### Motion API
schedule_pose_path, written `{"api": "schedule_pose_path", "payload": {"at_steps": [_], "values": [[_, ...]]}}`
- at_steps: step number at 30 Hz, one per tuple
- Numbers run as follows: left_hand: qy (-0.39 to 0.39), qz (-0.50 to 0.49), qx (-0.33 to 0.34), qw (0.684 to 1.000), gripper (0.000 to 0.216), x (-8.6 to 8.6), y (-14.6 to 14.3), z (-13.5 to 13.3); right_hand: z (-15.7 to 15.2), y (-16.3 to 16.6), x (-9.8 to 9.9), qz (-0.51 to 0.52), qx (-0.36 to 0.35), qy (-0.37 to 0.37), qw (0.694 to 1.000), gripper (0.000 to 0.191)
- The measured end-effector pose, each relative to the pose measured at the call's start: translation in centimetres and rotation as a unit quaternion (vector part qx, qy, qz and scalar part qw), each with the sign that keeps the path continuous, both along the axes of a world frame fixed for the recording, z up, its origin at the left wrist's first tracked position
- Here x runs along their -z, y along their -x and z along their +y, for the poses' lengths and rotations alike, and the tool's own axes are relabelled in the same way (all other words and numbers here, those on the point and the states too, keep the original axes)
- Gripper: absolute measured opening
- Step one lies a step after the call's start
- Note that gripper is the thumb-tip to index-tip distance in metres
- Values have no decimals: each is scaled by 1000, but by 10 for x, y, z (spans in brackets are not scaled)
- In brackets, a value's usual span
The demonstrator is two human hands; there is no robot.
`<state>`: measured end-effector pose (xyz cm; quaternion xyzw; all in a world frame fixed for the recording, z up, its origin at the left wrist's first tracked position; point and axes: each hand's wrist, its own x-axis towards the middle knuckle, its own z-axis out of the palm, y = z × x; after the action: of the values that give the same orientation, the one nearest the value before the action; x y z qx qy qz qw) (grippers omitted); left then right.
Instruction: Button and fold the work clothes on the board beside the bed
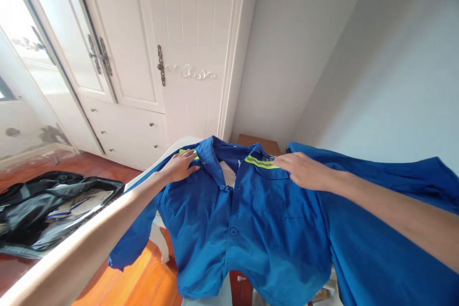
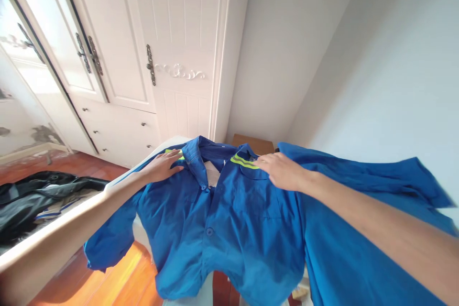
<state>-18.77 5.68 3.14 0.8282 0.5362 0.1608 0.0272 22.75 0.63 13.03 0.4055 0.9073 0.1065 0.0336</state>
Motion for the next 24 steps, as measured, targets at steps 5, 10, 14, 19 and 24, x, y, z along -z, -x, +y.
{"api": "schedule_pose_path", "payload": {"at_steps": [5, 10, 14, 19, 24], "values": [[-31, 59, 148, 987, 44, -20, -43, -18, 7, 56, 50, 81, -67, 23, 994, 68], [-33, 104, 235, 966, 21, -20, -65, -14, 27, 80, 75, 86, -44, 76, 992, 79], [-51, 90, 228, 968, 21, -22, -72, -8, 32, 82, 84, 111, -39, 111, 987, 66], [-124, 89, 226, 962, 29, -24, -102, -8, 32, 74, 90, 138, -56, 81, 986, 41], [-140, 86, 214, 963, 19, -2, -135, -7, 31, 64, 93, 238, -55, 40, 969, 29]]}}
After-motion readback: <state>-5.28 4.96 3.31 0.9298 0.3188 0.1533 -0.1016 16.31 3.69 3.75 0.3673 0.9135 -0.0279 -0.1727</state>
